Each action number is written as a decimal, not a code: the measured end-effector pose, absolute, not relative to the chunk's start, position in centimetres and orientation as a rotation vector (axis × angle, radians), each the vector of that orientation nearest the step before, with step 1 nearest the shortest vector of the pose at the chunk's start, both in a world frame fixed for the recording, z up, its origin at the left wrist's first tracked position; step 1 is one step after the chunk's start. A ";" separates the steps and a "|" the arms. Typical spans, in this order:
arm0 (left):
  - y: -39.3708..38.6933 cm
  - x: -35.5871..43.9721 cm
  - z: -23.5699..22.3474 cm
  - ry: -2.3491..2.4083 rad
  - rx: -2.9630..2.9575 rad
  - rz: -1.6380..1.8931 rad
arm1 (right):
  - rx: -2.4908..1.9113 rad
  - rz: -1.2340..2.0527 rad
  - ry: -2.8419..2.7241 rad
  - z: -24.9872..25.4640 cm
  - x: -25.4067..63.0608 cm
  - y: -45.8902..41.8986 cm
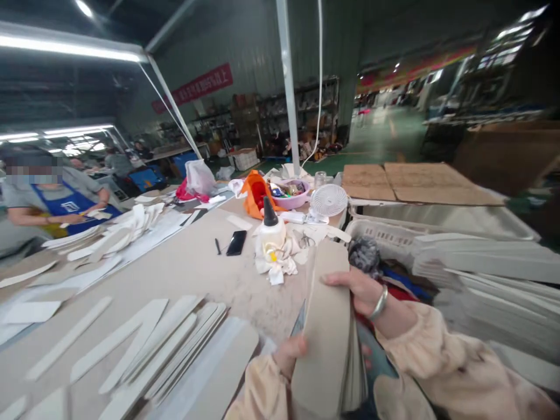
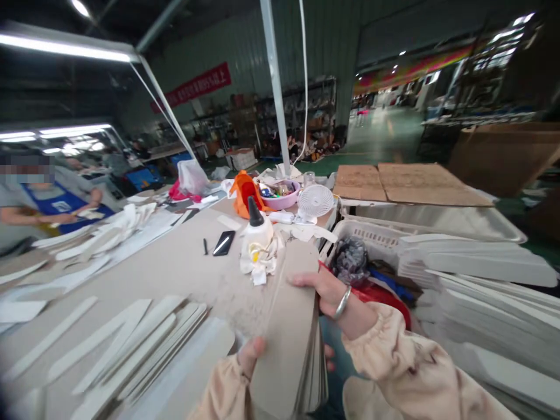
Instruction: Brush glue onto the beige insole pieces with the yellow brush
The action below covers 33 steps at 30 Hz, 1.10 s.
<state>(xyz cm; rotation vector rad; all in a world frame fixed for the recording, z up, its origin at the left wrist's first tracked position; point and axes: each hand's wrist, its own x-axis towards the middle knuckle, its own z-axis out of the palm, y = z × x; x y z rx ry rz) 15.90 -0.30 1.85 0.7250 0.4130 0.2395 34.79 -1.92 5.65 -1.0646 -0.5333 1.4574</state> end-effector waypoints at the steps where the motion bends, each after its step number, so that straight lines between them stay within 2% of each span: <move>1: -1.2 14.7 1.5 0.380 0.699 0.174 | -1.061 1.479 -0.542 5.2 33.3 -1.6; 4: -3.1 11.6 0.5 0.312 0.608 0.098 | -1.073 1.512 -0.548 4.0 29.1 -0.8; 9: -4.9 7.8 -0.2 0.546 0.555 0.441 | -1.097 1.534 -0.614 2.9 23.5 -0.7; 14: -5.8 5.1 0.8 0.814 0.618 0.635 | -1.086 1.458 -0.747 2.0 20.2 -0.9; 21: -6.4 3.0 0.2 0.729 0.558 0.757 | -1.034 1.308 -0.745 1.0 17.1 -1.1; 26: -6.4 2.7 -0.2 0.676 0.257 0.814 | -1.025 1.506 -0.604 1.6 16.7 -1.2; 33: -6.2 2.4 0.2 0.716 0.203 0.842 | -0.991 1.717 -0.421 0.6 18.4 -1.4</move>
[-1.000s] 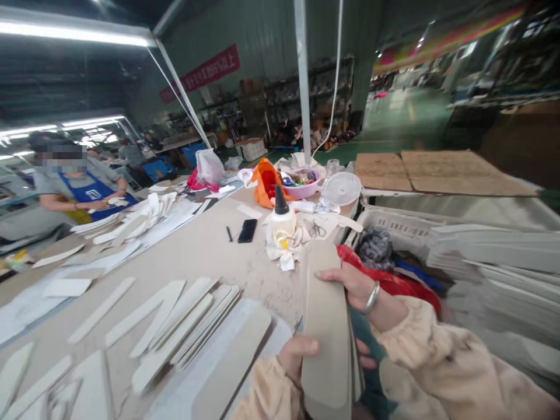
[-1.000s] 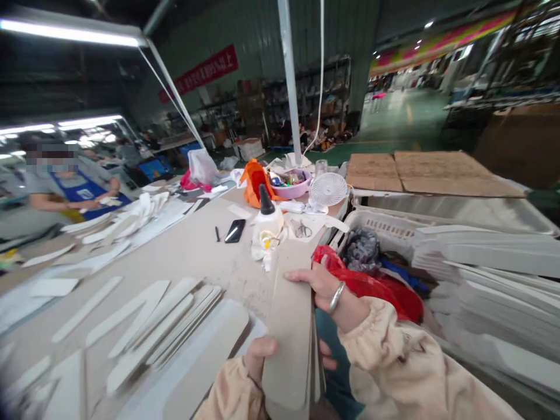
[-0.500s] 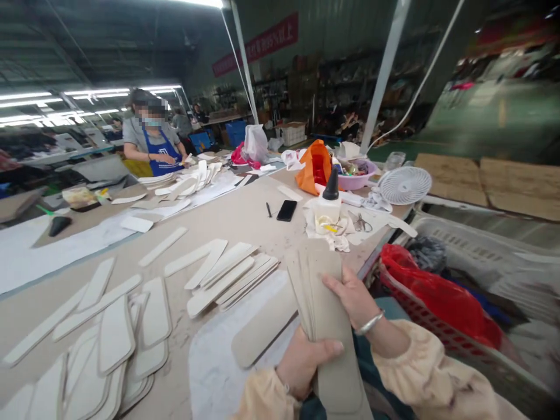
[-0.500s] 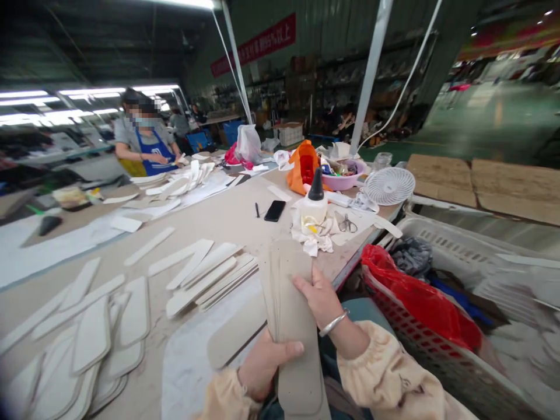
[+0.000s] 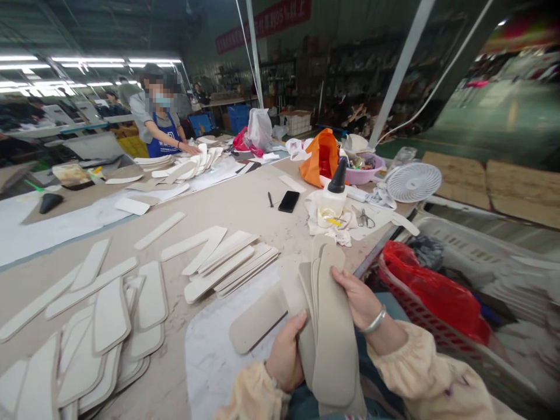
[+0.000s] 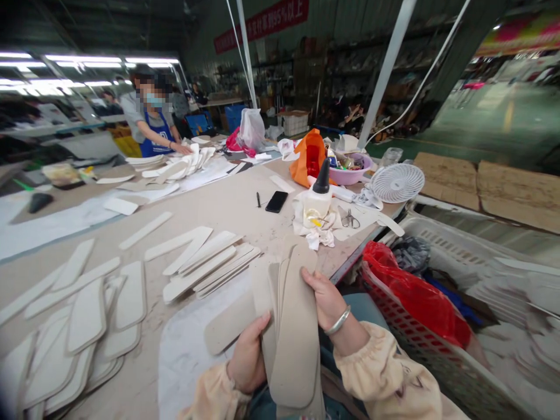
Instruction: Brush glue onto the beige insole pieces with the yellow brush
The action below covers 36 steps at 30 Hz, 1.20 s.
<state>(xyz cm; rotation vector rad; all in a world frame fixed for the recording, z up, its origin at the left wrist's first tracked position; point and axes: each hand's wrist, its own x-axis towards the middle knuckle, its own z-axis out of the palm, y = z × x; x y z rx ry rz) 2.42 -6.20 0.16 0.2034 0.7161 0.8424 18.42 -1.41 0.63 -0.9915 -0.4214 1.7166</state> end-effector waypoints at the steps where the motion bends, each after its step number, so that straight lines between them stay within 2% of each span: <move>1: -6.2 2.5 0.3 0.739 0.226 0.853 | -0.993 1.719 -0.420 0.6 18.6 -1.6; 11: -5.2 2.2 -0.3 0.871 0.363 0.913 | -1.041 1.771 -0.495 1.2 20.1 -3.1; 14: -4.4 1.1 -1.7 0.926 0.300 0.871 | -1.095 1.511 -0.521 2.8 22.5 -2.1; 18: -3.5 0.6 -2.9 0.917 0.239 0.784 | -0.889 0.988 -0.721 6.4 24.6 -0.6; 21: -3.4 0.8 -2.7 0.839 0.239 0.763 | -0.775 0.906 -1.220 7.5 23.6 -0.8; 25: -3.4 0.9 -1.9 0.633 0.217 0.719 | -0.635 0.925 -2.101 4.5 19.9 -2.4; 27: -3.6 0.6 -1.9 0.591 0.194 0.711 | -0.575 0.883 -2.290 2.5 18.6 -3.2; 32: -4.3 0.1 -3.0 0.433 0.115 0.783 | -0.677 0.896 -2.294 0.6 18.0 -3.9; 36: -4.6 0.2 -2.8 0.519 0.184 0.764 | -0.634 0.977 -2.256 0.6 18.3 -4.2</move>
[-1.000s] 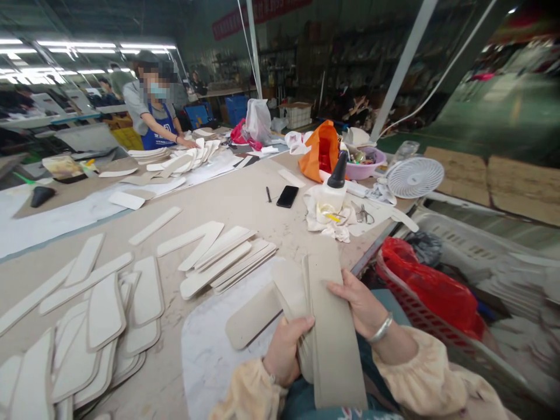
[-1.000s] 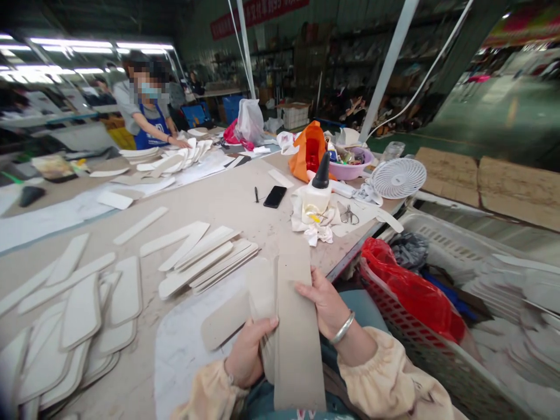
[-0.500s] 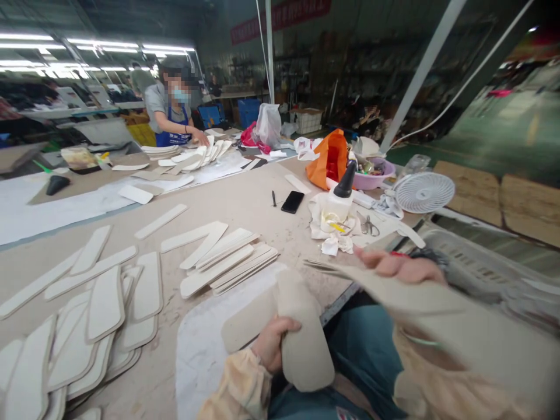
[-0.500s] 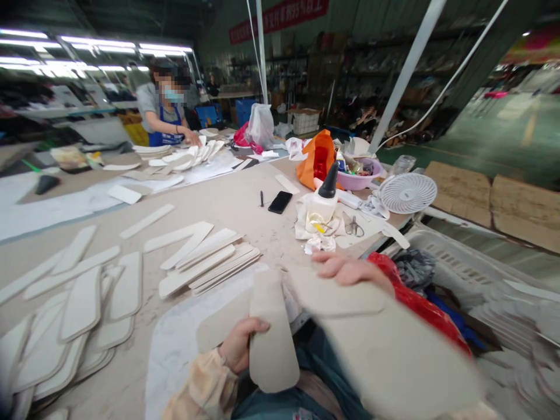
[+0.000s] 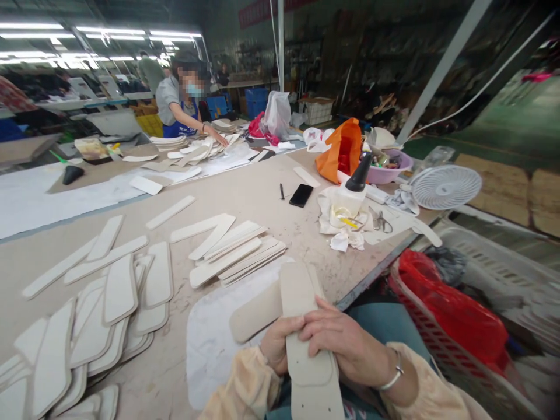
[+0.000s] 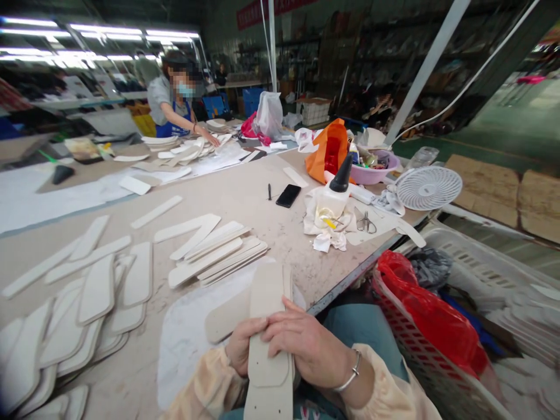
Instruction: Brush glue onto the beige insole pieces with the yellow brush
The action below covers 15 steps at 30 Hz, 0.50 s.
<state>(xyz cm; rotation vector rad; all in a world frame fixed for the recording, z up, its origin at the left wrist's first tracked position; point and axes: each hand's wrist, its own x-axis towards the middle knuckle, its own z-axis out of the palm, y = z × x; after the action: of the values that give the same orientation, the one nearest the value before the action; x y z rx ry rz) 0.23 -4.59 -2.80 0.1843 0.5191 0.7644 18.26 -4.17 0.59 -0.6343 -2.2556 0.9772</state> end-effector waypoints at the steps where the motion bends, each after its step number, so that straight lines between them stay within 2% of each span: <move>1: -4.5 0.2 -2.5 0.538 0.199 0.756 | -0.643 1.024 -2.189 0.4 18.3 -4.3; 8: -3.4 0.1 -0.9 0.623 0.384 0.794 | -0.976 1.401 -0.923 -1.0 18.7 -3.8; 11: -3.0 1.2 -0.6 0.743 0.520 0.841 | -1.056 1.638 -1.037 -0.7 18.2 -2.3; 15: -1.4 3.5 0.4 0.833 0.731 0.831 | -1.181 1.594 -1.228 0.2 17.9 0.2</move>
<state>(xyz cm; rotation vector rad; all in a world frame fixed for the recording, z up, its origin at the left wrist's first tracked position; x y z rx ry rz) 3.50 -1.36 0.35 0.7306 0.8335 0.8308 17.91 0.19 0.19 -1.1813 -1.2278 1.5940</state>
